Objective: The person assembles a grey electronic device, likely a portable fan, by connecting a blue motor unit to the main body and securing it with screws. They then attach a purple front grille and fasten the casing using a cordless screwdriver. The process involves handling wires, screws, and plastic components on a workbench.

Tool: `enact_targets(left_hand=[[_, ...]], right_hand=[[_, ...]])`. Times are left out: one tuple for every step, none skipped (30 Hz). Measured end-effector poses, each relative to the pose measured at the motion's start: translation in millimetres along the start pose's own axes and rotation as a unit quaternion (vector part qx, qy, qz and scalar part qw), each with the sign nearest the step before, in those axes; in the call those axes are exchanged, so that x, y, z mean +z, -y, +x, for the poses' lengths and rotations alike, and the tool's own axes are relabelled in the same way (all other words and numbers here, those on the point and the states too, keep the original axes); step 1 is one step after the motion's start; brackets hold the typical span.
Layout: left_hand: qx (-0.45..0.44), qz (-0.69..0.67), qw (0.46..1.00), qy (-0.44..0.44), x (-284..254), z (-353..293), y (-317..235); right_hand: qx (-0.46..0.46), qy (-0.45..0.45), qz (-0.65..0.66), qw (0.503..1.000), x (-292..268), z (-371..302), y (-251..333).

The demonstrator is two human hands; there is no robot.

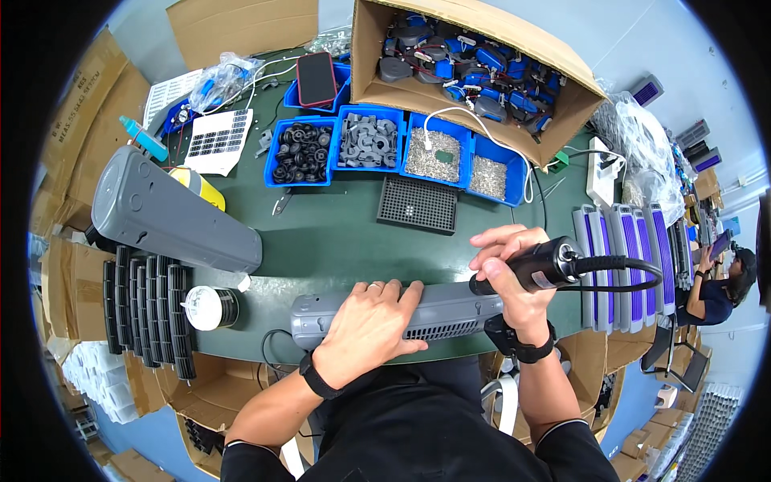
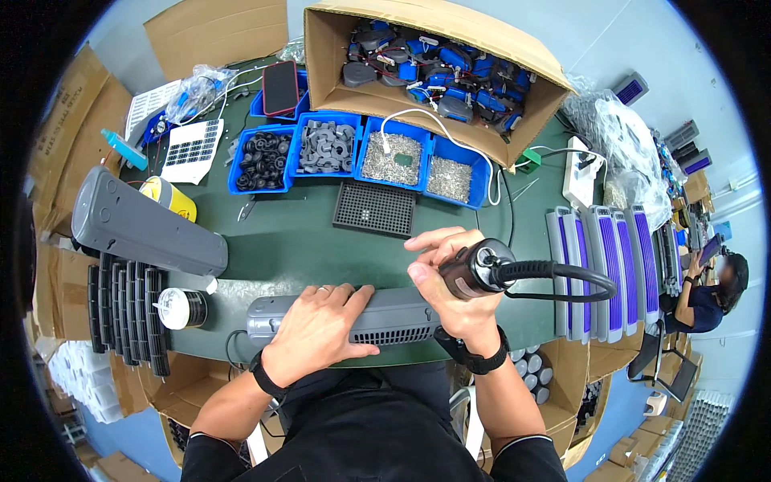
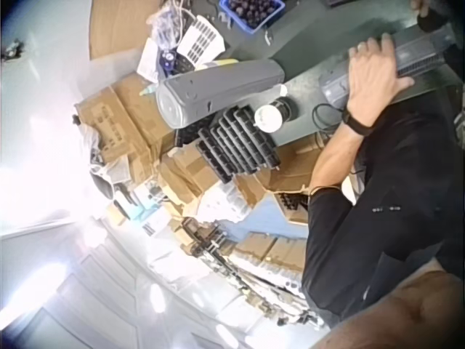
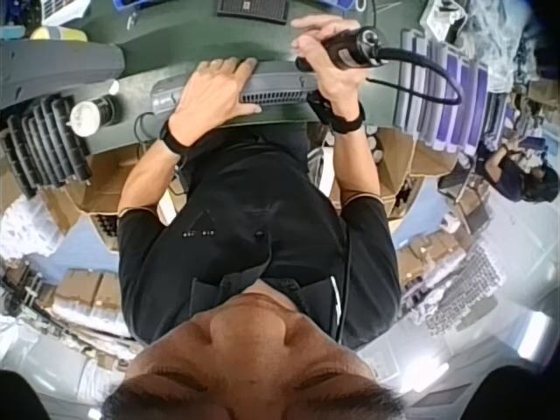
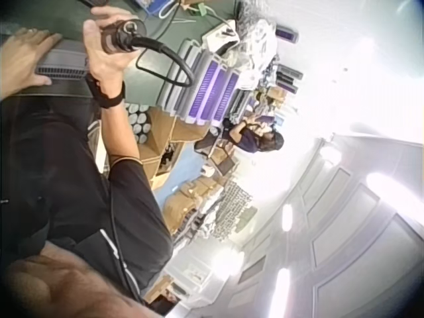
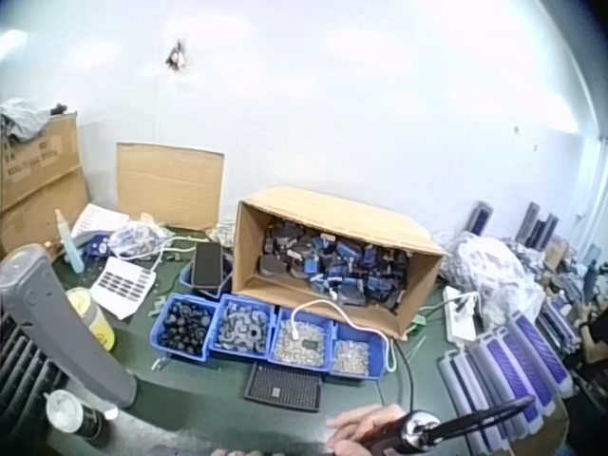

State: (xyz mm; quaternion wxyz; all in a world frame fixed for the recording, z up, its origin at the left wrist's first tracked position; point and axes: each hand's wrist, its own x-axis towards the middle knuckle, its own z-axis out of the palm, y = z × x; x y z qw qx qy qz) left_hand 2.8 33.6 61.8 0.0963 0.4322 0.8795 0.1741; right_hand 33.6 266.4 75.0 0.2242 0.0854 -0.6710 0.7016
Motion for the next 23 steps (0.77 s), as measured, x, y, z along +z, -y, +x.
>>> enact_targets(left_hand=[[0.002,0.001,1.0,-0.003,0.4,-0.3,0.3],[0.003,0.001,1.0,-0.006,0.7,-0.6,0.4],[0.003,0.001,1.0,-0.005,0.8,-0.9,0.3],[0.003,0.002,1.0,-0.004,0.9,-1.1,0.4],[0.002,0.003,1.0,-0.004,0.9,-1.3,0.4],[0.001,0.0,1.0,0.001,1.1,-1.3,0.3],[0.0,-0.002,1.0,0.004,0.9,-1.1,0.1],[0.0,-0.004,1.0,0.008,0.9,-0.8,-0.2],[-0.001,-0.003,1.0,0.003,1.3,-1.3,-1.2],[-0.001,-0.002,1.0,-0.003,1.3,-2.0,-1.8],[0.0,0.0,1.0,-0.009,1.1,-2.1,-1.9],[-0.003,-0.002,1.0,-0.004,0.5,-1.3,-1.7],[-0.006,-0.004,1.0,0.002,0.2,-1.3,-2.5],[-0.01,-0.007,1.0,0.007,0.8,-2.2,-3.9],[-0.001,-0.007,1.0,-0.012,3.0,-4.7,-3.5],[0.01,-0.005,0.999,-0.035,4.0,-7.0,-2.1],[0.026,-0.005,0.998,-0.058,4.2,-7.9,-0.1],[0.029,-0.012,0.997,-0.064,1.4,-11.2,1.6],[0.03,-0.019,0.997,-0.07,-4.3,-16.7,4.1],[0.033,-0.028,0.996,-0.076,-9.8,-21.4,8.2],[0.021,-0.043,0.997,-0.066,-19.4,-27.0,13.9],[0.007,-0.047,0.997,-0.063,-28.2,-34.3,21.8],[-0.023,-0.049,0.998,-0.038,-37.3,-42.2,29.6]], right_hand=[[0.002,-0.001,-0.002,1.0,0.0,-0.2,-0.5],[0.003,-0.001,-0.004,1.0,0.0,-0.4,-1.0],[0.005,-0.002,-0.007,1.0,0.1,-0.5,-1.3],[0.006,-0.003,-0.007,1.0,0.4,-0.3,-1.5],[0.007,-0.004,-0.008,1.0,0.6,-0.2,-1.6],[0.009,-0.006,-0.009,1.0,0.7,-0.2,-1.7],[0.007,-0.003,-0.01,1.0,0.6,-0.3,-1.4],[0.006,-0.002,-0.011,1.0,0.0,-0.5,-0.9],[0.004,0.0,-0.012,1.0,-0.9,-0.9,-0.3],[-0.018,0.0,-0.01,1.0,-2.1,0.7,3.1],[-0.041,-0.001,-0.007,0.999,-5.2,3.3,10.3],[-0.064,-0.002,-0.005,0.998,-9.7,6.2,18.6],[-0.094,-0.031,-0.012,0.995,-20.2,10.8,27.8],[-0.124,-0.06,-0.02,0.99,-32.7,16.4,38.2],[-0.054,-0.136,-0.041,0.988,-40.4,21.1,49.5],[0.012,-0.211,-0.063,0.975,-49.2,27.1,59.8],[0.078,-0.234,-0.098,0.964,-62.5,33.6,60.0],[0.176,-0.265,-0.14,0.938,-74.4,36.9,54.3],[0.238,-0.26,-0.118,0.928,-91.8,31.8,39.6],[0.299,-0.255,-0.098,0.914,-110.8,24.5,18.7],[0.318,-0.234,-0.119,0.911,-124.1,14.1,-3.3],[0.338,-0.213,-0.14,0.906,-135.0,2.4,-23.2],[0.372,-0.182,-0.157,0.897,-143.7,-6.7,-39.5]])
